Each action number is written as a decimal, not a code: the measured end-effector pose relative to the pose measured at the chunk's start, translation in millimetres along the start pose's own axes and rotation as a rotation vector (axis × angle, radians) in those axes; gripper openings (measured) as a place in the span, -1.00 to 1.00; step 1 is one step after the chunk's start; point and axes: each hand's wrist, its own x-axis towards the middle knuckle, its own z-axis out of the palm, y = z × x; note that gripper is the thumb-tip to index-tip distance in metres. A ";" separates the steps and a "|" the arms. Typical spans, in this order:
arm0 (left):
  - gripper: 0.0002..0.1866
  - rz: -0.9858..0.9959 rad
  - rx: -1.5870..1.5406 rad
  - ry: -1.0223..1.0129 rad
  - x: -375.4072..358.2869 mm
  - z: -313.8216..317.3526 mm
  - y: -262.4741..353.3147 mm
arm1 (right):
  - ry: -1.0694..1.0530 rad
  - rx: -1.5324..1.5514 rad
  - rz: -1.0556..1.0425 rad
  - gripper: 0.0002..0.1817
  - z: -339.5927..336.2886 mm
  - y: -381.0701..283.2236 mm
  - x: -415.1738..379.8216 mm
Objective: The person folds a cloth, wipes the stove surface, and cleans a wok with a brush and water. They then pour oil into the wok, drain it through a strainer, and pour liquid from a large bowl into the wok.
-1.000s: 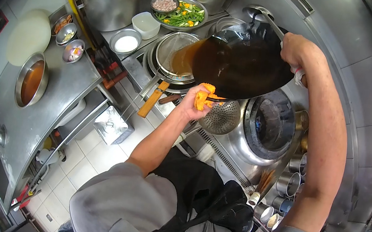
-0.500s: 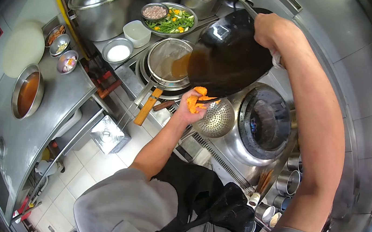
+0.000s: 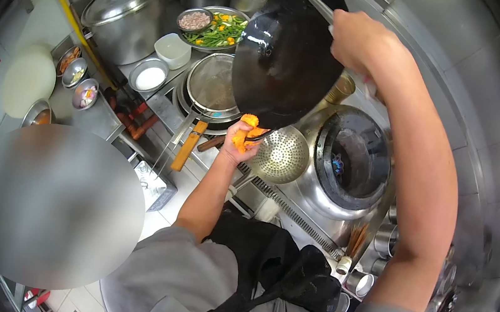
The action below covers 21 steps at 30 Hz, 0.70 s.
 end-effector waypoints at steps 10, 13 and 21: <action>-0.68 0.037 0.674 0.127 4.3 22.6 -98.3 | 0.416 0.311 0.270 -0.31 247.8 201.2 -106.8; -0.70 -0.033 0.731 0.145 11.6 7.2 -144.0 | 0.582 0.623 0.259 -0.31 311.6 229.1 -196.8; -0.70 -0.158 0.780 0.288 51.7 -15.3 -295.1 | 0.364 0.917 0.687 -0.31 443.2 243.2 -440.4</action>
